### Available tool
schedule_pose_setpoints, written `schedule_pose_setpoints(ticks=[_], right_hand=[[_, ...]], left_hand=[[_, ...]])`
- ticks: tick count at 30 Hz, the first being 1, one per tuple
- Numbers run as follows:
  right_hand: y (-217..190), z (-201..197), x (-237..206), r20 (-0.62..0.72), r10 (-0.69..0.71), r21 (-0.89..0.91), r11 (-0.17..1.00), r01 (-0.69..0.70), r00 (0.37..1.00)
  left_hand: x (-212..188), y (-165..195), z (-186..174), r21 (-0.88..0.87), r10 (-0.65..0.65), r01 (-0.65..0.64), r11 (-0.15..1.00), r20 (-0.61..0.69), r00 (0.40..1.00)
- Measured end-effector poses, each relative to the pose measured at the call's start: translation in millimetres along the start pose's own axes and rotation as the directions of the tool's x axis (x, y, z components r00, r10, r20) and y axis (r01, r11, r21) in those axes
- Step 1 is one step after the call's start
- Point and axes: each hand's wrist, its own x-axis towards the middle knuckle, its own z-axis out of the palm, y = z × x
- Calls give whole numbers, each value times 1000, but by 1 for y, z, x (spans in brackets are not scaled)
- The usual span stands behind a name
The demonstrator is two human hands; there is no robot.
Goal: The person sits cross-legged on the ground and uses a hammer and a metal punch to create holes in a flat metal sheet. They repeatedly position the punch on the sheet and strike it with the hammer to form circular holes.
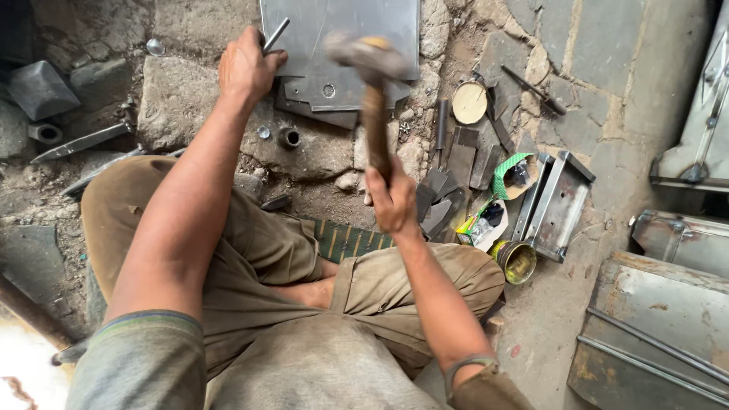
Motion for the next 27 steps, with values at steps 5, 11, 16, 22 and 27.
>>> schedule_pose_setpoints(ticks=[5,11,16,22,27], right_hand=[[5,17,7,108,98,-134,987,-84,989],[37,28,4,87,23,-144,990,-10,996],[55,26,-16,112,89,-237,970,-60,990],[48,41,1,92,153,-275,954,-122,984],[23,23,-24,127,401,135,899,-416,907]], left_hand=[[1,-4,1,1,20,-20,1000,-22,1000],[-1,-1,1,13,95,-94,995,-73,993],[-2,1,-2,-1,11,-11,1000,-24,1000],[-4,-2,2,9,45,-45,999,-61,997],[11,-18,-16,95,38,-12,995,-279,959]])
